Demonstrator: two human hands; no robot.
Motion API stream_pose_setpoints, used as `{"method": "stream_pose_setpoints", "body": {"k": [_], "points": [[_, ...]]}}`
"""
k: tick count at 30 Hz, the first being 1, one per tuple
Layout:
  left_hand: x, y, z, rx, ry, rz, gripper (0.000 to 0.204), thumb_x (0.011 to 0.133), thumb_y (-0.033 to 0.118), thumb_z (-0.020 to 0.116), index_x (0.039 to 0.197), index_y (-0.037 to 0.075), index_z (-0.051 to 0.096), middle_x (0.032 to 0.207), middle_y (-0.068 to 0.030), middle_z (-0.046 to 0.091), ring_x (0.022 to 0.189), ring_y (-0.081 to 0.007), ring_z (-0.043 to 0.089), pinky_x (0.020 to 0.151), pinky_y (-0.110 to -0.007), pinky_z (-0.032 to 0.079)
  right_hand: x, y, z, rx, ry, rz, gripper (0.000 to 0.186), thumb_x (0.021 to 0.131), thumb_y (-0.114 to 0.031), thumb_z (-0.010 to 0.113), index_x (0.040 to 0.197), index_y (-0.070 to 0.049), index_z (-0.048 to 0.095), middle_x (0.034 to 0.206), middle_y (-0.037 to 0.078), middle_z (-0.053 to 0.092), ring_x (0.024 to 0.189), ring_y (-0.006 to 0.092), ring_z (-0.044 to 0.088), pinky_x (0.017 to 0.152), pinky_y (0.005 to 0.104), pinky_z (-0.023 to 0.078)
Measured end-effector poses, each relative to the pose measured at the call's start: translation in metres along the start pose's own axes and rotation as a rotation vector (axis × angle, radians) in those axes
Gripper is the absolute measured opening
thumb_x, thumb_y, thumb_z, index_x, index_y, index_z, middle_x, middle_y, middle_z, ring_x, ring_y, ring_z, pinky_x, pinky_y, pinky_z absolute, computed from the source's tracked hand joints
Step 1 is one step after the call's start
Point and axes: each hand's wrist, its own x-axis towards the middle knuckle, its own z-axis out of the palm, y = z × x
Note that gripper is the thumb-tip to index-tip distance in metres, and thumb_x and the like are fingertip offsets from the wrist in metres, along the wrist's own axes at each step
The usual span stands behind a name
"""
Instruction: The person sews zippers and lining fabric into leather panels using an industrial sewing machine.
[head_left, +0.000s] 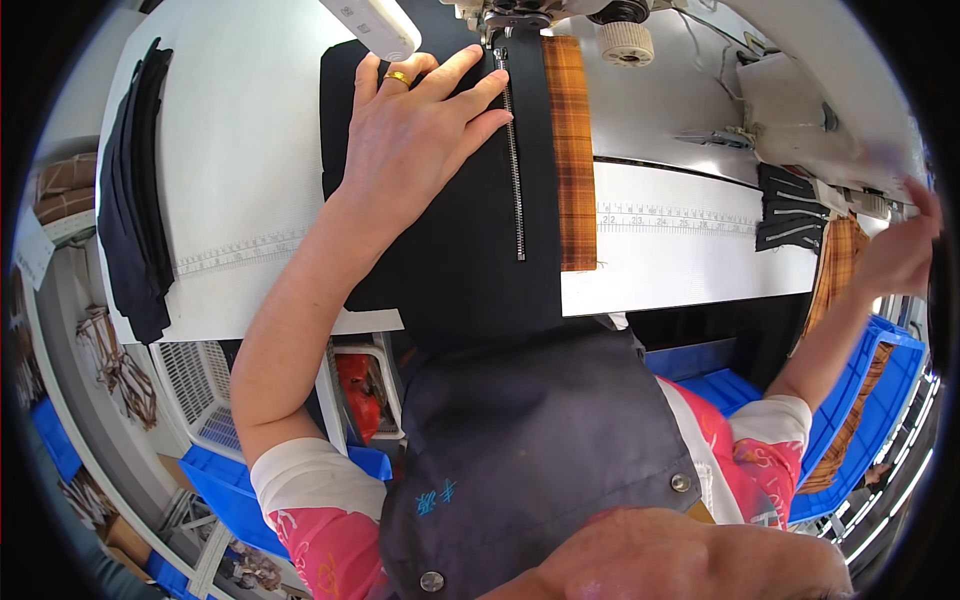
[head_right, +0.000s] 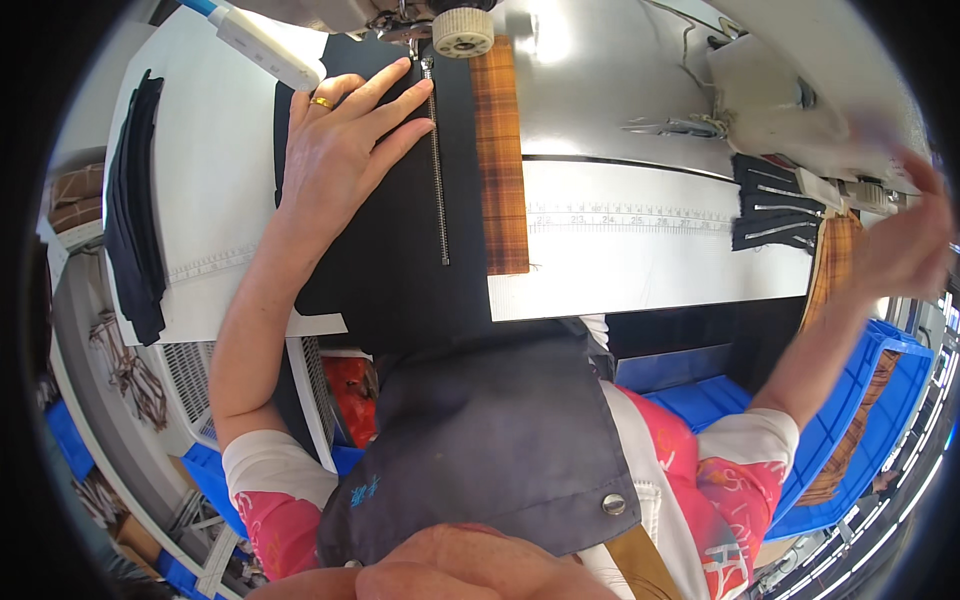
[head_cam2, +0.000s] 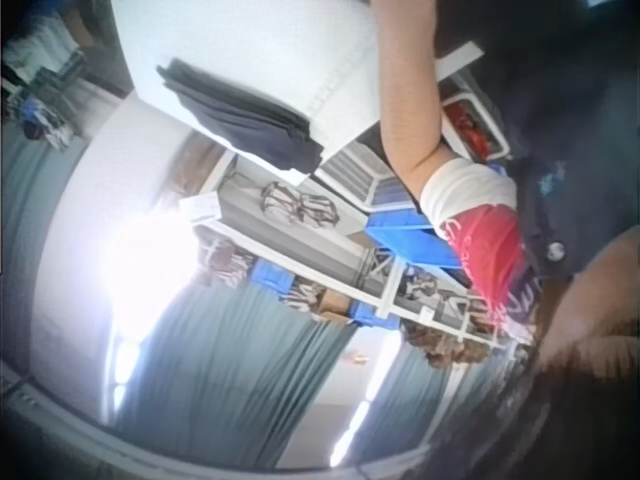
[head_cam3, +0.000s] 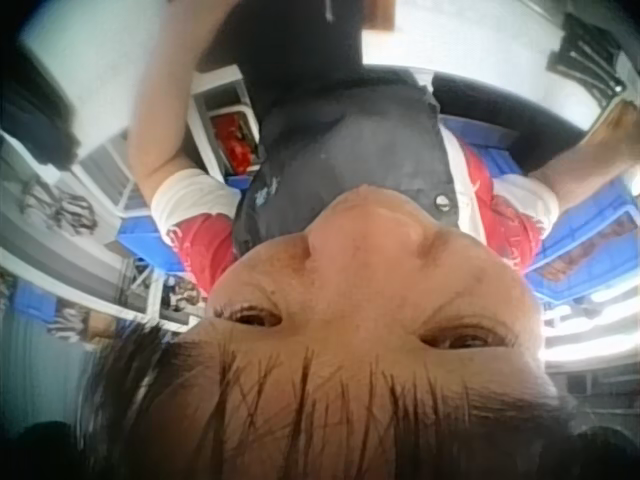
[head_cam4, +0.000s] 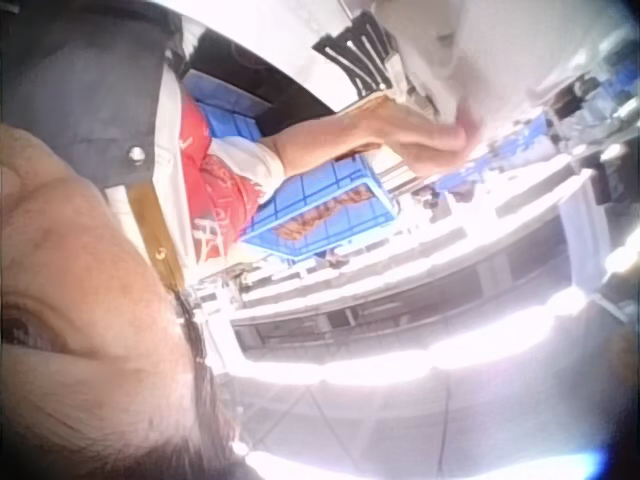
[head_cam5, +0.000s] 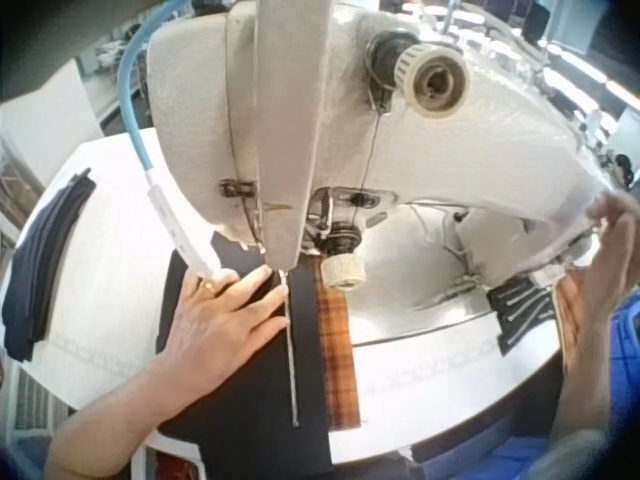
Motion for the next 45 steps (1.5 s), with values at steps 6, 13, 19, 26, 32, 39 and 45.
{"method": "stream_pose_setpoints", "body": {"k": [6, 13, 19, 26, 32, 39, 45], "points": [[0.000, 0.000, 0.001, 0.002, 0.000, 0.003, 0.033, 0.084, 0.035, 0.068, 0.114, 0.020, 0.071, 0.122, 0.0029, 0.065, 0.101, -0.0188, 0.055, 0.089, -0.033, 0.035, 0.006, 0.000, 0.261, -0.229, -0.474, -0.092, 0.040, 0.093, -0.032, 0.058, 0.122, -0.004, 0.059, 0.115, 0.013, 0.062, 0.106, 0.0324, 0.055, 0.093, 0.0421, 0.043], [0.003, 0.002, 0.000, -0.006, -0.008, 0.001, 0.033, 0.085, 0.035, 0.068, 0.114, 0.019, 0.070, 0.121, 0.0023, 0.065, 0.100, -0.0189, 0.056, 0.092, -0.035, 0.035, 0.008, 0.024, 0.291, -0.582, -0.467, -0.458, 0.049, 0.095, -0.048, 0.046, 0.122, -0.010, 0.061, 0.114, 0.010, 0.063, 0.109, 0.0281, 0.051, 0.099, 0.0401, 0.037], [-0.001, 0.000, 0.002, 0.014, -0.014, 0.009, 0.034, 0.085, 0.033, 0.068, 0.116, 0.019, 0.069, 0.121, 0.0024, 0.065, 0.099, -0.0185, 0.055, 0.092, -0.035, 0.034, 0.004, 0.020, 0.292, -0.599, -0.624, -0.127, 0.051, 0.095, -0.048, 0.050, 0.137, -0.020, 0.049, 0.136, 0.005, 0.051, 0.132, 0.0264, 0.040, 0.094, 0.0387, 0.050], [-0.004, 0.004, 0.005, -0.013, 0.018, -0.008, 0.033, 0.084, 0.029, 0.070, 0.115, 0.018, 0.069, 0.123, 0.0052, 0.060, 0.100, -0.0170, 0.056, 0.092, -0.036, 0.033, -0.001, 0.024, 0.288, -0.482, -0.477, -0.421, 0.033, 0.088, -0.026, 0.066, 0.120, -0.018, 0.063, 0.124, -0.002, 0.062, 0.112, 0.0202, 0.059, 0.079, 0.0283, 0.055], [-0.004, 0.003, 0.004, -0.025, 0.034, 0.016, 0.033, 0.084, 0.030, 0.070, 0.113, 0.016, 0.070, 0.122, 0.0031, 0.062, 0.103, -0.0157, 0.057, 0.094, -0.036, 0.032, 0.000, 0.021, 0.291, -0.454, -0.356, -0.488, 0.025, 0.087, -0.031, 0.064, 0.107, -0.015, 0.067, 0.084, 0.004, 0.063, 0.079, 0.0219, 0.058, 0.069, 0.0327, 0.050], [-0.003, 0.004, -0.002, -0.037, -0.025, -0.015, 0.035, 0.083, 0.035, 0.068, 0.113, 0.018, 0.070, 0.122, 0.0028, 0.062, 0.106, -0.0168, 0.056, 0.096, -0.037, 0.031, -0.001, 0.018, 0.289, -0.483, -0.413, -0.454, 0.027, 0.088, -0.028, 0.064, 0.113, -0.016, 0.065, 0.105, 0.000, 0.063, 0.092, 0.0193, 0.060, 0.071, 0.0304, 0.053], [-0.003, 0.002, -0.002, -0.067, -0.031, -0.015, 0.035, 0.084, 0.036, 0.067, 0.115, 0.018, 0.070, 0.122, 0.0029, 0.062, 0.108, -0.0171, 0.056, 0.098, -0.039, 0.030, 0.002, 0.022, 0.287, -0.487, -0.458, -0.398, 0.030, 0.089, -0.025, 0.065, 0.117, -0.016, 0.064, 0.121, -0.003, 0.062, 0.107, 0.0177, 0.061, 0.076, 0.0287, 0.055]]}}
